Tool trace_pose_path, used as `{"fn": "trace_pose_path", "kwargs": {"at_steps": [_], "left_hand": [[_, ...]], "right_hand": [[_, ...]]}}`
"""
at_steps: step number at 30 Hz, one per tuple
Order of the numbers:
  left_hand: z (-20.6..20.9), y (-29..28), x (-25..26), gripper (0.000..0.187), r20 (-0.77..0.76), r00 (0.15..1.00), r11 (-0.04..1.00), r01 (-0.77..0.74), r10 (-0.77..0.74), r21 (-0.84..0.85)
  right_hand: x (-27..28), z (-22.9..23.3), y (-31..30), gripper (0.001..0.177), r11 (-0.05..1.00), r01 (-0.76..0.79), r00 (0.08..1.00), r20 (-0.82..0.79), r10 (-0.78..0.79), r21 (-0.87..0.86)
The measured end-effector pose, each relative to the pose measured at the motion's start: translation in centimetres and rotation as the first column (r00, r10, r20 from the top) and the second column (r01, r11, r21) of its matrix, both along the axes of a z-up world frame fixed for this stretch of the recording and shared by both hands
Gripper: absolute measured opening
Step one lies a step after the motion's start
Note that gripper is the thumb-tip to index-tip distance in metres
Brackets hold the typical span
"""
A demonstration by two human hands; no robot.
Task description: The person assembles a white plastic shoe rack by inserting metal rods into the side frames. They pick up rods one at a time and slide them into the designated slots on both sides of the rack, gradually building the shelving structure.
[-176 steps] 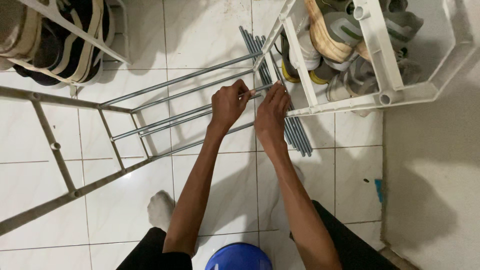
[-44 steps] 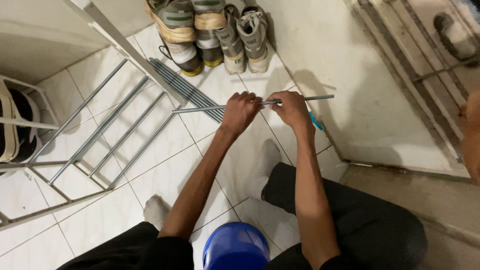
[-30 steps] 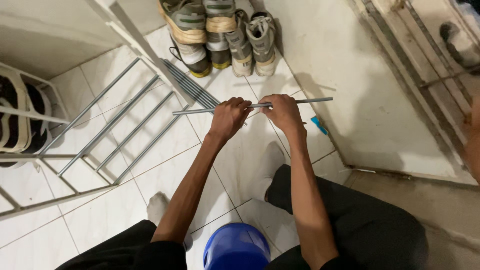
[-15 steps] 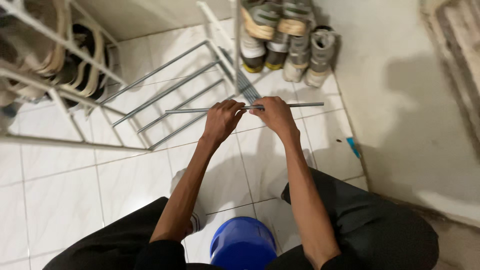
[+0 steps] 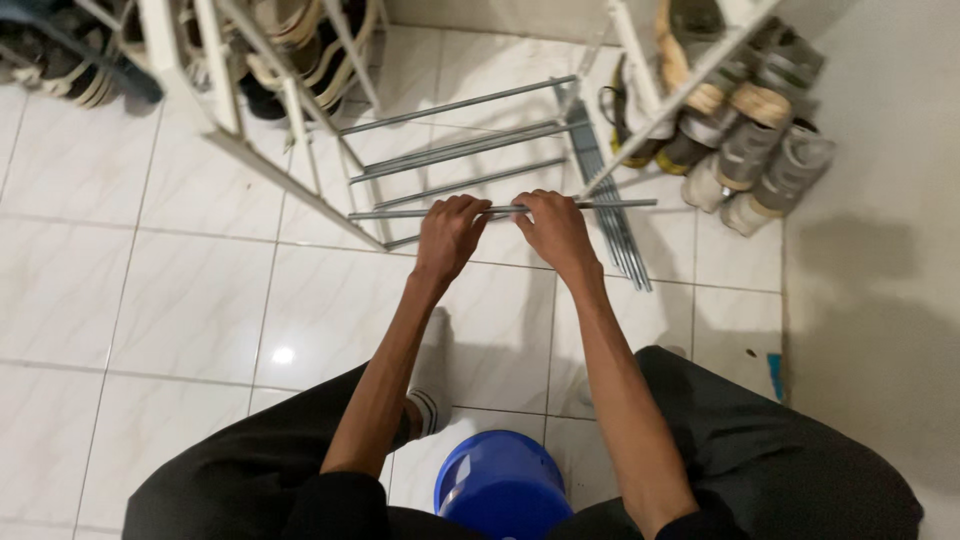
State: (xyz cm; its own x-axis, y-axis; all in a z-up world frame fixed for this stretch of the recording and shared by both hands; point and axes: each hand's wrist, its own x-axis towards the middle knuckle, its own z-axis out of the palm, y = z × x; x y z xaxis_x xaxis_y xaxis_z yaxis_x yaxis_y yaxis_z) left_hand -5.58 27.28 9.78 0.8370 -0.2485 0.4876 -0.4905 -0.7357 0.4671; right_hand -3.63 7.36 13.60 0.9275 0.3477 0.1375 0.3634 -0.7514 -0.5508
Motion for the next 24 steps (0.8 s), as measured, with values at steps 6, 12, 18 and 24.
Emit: {"fn": "trace_pose_path", "kwargs": {"at_steps": [6,12,18,24], "left_hand": [[-1.6,1.6,0.1,0.016,-0.094,0.994,0.988,-0.068,0.056,-0.137],[-2.0,3.7,-1.1,0.018,0.061,0.982,0.97,-0.168,0.181,-0.176],[-2.9,5.6,-3.7,0.015,0.15,0.897,0.907,-0.399,0.416,-0.132],[-4.6,7.6,-5.9,0.02,-0.173,0.668,0.584,-0.726,0.723,-0.364]], "right_hand": [[1.5,-1.4,3.7,0.018,0.993,-0.115,0.981,-0.158,0.112,-0.013],[3.3,-3.1,3.8,0.023,0.989,-0.147,0.982,-0.123,0.146,-0.005],[4.2,-4.4,2.2,0.021,0.993,-0.11,0.971,-0.217,0.1,-0.032],[3.9,-5.8,2.8,0.021,0.984,-0.166,0.977,-0.144,0.155,-0.067]]}}
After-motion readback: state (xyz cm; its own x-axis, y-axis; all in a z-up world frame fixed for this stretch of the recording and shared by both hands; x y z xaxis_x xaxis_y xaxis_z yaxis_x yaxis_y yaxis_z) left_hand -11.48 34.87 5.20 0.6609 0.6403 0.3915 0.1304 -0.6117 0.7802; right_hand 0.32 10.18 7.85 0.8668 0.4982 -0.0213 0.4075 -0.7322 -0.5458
